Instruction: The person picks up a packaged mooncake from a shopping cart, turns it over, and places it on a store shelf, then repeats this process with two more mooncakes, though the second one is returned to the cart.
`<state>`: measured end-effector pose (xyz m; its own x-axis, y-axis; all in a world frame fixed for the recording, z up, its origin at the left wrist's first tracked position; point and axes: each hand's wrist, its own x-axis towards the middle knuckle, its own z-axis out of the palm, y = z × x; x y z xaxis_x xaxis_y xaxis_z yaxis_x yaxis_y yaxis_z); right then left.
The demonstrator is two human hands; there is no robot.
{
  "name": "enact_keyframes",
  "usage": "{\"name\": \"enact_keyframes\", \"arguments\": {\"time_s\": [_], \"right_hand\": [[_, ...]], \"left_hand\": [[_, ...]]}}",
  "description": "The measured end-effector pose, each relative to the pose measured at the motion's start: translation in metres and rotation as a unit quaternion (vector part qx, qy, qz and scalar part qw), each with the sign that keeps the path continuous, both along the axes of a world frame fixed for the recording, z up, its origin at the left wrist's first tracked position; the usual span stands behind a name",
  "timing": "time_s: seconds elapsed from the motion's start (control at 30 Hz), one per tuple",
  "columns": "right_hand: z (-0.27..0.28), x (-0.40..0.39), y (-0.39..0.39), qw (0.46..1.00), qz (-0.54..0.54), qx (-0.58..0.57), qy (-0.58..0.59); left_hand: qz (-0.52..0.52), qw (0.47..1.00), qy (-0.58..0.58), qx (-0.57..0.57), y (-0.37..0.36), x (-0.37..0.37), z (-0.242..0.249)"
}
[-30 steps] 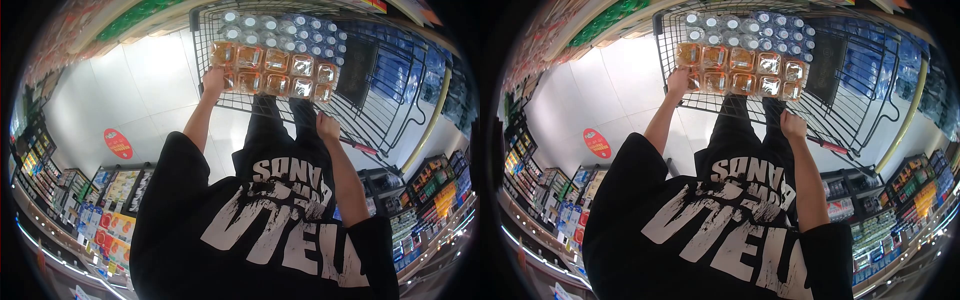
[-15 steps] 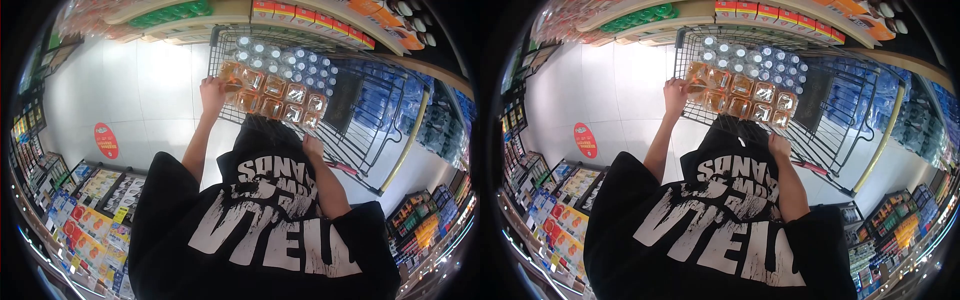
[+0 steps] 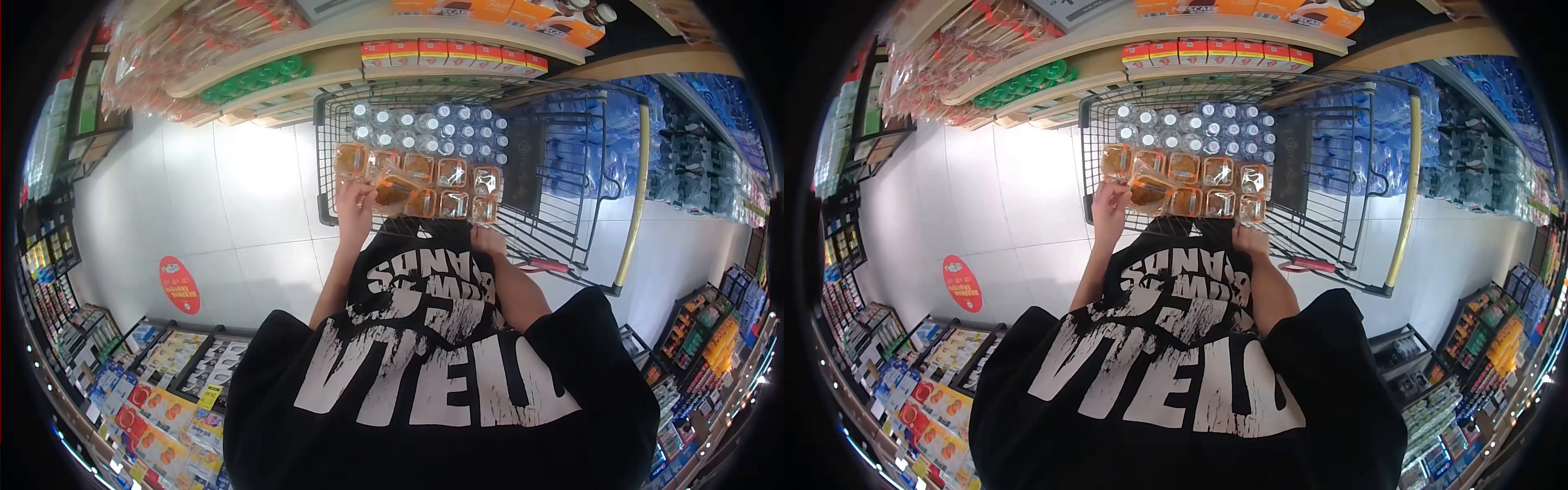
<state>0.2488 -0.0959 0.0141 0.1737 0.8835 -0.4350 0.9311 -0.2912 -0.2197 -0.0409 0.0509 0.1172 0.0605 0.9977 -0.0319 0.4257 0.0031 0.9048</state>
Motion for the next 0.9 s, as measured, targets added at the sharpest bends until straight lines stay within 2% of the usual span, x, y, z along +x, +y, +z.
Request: {"name": "enact_keyframes", "arguments": {"time_s": [0.03,0.07,0.1,0.3,0.33,0.37,0.47,0.7,0.77,0.9], "right_hand": [[-0.002,0.000,-0.001,0.999,0.018,0.045,-0.008],[-0.004,0.000,-0.002,0.995,0.033,0.096,-0.019],[-0.002,-0.001,-0.002,0.995,0.026,0.094,-0.016],[0.001,-0.001,-0.006,0.986,0.050,0.159,-0.019],[0.004,-0.002,-0.005,0.995,0.029,0.090,-0.016],[0.008,-0.003,-0.004,0.996,0.023,0.087,-0.016],[0.014,-0.004,0.004,0.998,-0.004,-0.059,-0.020],[0.020,-0.007,0.006,0.999,-0.011,-0.041,-0.032],[0.017,-0.008,0.003,0.999,-0.007,-0.019,-0.030],[0.023,-0.008,0.006,0.997,-0.020,-0.071,-0.022]], "left_hand": [[-0.006,1.000,0.002,0.000,0.000,0.001,0.000],[0.003,0.999,-0.044,-0.020,-0.001,0.001,0.001],[0.013,0.995,-0.090,-0.041,-0.002,-0.001,0.000],[0.007,0.986,-0.105,-0.133,0.006,-0.020,-0.016],[0.001,0.989,-0.105,-0.108,0.008,-0.023,-0.021],[-0.005,0.988,-0.104,-0.111,0.008,-0.026,-0.026],[0.028,0.981,-0.130,-0.141,0.011,-0.035,-0.033],[0.027,0.959,-0.153,-0.236,-0.003,-0.047,-0.039],[0.001,0.961,-0.163,-0.225,-0.014,-0.048,-0.043],[-0.060,0.954,-0.128,-0.265,-0.020,-0.036,-0.035]]}}
